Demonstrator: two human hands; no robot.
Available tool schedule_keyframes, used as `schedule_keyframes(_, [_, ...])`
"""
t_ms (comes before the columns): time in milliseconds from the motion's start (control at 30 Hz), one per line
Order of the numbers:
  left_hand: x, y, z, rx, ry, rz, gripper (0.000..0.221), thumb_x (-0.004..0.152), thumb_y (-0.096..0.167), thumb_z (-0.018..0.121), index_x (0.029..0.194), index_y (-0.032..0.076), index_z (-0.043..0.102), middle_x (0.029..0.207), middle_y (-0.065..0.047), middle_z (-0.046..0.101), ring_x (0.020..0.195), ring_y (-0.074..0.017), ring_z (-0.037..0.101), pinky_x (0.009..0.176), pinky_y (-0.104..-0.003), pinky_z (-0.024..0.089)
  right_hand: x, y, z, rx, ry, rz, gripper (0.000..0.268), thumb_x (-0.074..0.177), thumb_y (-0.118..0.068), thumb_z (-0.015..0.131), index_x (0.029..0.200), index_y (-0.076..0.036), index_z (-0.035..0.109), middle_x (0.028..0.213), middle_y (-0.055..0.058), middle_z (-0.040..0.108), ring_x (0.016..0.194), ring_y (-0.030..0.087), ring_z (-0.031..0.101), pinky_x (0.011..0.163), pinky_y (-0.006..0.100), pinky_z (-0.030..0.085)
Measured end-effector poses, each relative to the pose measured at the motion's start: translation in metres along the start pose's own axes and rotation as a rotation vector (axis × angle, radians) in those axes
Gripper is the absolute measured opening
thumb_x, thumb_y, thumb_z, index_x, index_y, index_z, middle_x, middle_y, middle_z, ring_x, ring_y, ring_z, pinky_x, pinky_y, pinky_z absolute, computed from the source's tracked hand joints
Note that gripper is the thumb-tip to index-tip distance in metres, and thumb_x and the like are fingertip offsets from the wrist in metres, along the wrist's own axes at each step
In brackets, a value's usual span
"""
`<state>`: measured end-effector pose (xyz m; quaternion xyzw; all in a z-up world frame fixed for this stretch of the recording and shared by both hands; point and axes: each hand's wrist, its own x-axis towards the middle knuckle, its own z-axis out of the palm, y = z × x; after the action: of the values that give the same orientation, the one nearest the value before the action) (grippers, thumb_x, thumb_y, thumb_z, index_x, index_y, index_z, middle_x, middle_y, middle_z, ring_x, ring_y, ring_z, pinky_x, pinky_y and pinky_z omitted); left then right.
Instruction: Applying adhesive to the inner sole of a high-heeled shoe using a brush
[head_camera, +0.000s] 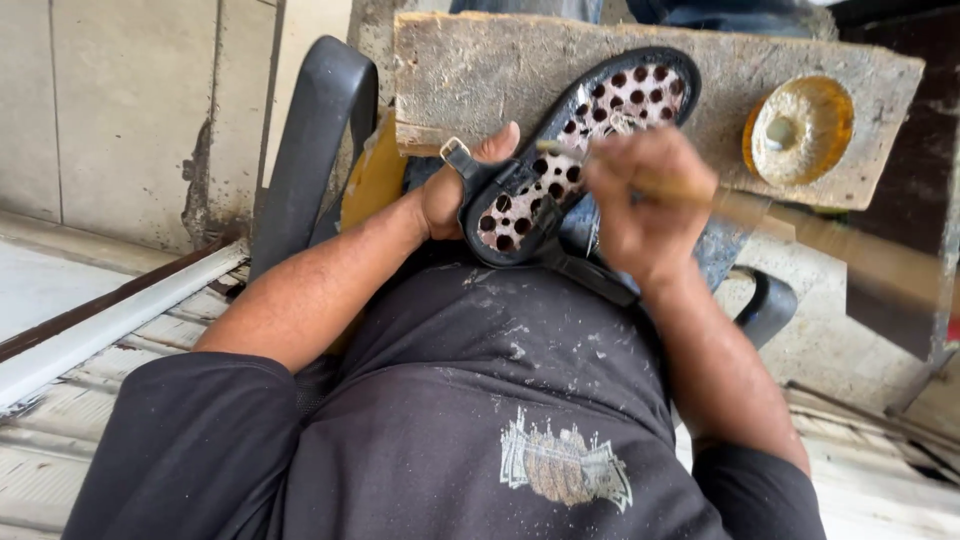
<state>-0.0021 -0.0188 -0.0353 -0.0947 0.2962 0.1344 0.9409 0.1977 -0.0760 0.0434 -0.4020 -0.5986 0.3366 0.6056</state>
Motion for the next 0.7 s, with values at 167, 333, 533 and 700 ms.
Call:
schedule_keyframes(167, [0.012, 0.015, -0.006, 0.075, -0.002, -0.208, 0.086, 0.083, 0.068, 0.066, 0.127, -0.005, 0.064, 0.117, -0.027, 0.072, 0.107, -0.0428, 0.072, 0.104, -0.060, 0.054, 0.008, -0.020, 0.002, -0.047, -0.144, 0.038, 0.013, 0.087, 0.003, 0.079, 0.078, -0.003, 0.071, 0.077, 0.015, 0.070, 0.076, 0.037, 0.077, 0.064, 0.041, 0.060])
schedule_keyframes(333, [-0.013, 0.008, 0.030, -0.140, 0.038, -0.113, 0.077, 0.091, 0.053, 0.067, 0.135, -0.010, 0.059, 0.126, -0.031, 0.066, 0.119, -0.0470, 0.064, 0.112, -0.065, 0.044, 0.010, 0.007, -0.043, -0.466, -0.025, -0.094, 0.017, 0.099, 0.003, 0.079, 0.086, 0.002, 0.067, 0.077, 0.023, 0.067, 0.068, 0.044, 0.068, 0.060, 0.045, 0.054])
schedule_keyframes(533, [-0.020, 0.013, 0.033, 0.306, -0.242, -0.003, 0.076, 0.095, 0.059, 0.054, 0.140, -0.003, 0.057, 0.136, -0.024, 0.064, 0.122, -0.0342, 0.065, 0.109, -0.046, 0.052, 0.029, 0.009, -0.048, -0.586, 0.031, -0.020, 0.014, 0.104, 0.009, 0.065, 0.105, -0.002, 0.055, 0.088, 0.015, 0.065, 0.073, 0.026, 0.064, 0.063, 0.037, 0.054])
schedule_keyframes(700, [-0.017, 0.015, 0.021, 0.369, -0.213, -0.016, 0.079, 0.096, 0.061, 0.048, 0.138, -0.005, 0.058, 0.134, -0.024, 0.065, 0.122, -0.0337, 0.065, 0.111, -0.047, 0.049, 0.021, -0.013, -0.030, -0.544, 0.129, 0.049, 0.012, 0.096, 0.003, 0.069, 0.091, -0.004, 0.061, 0.081, 0.011, 0.064, 0.068, 0.021, 0.059, 0.064, 0.035, 0.049])
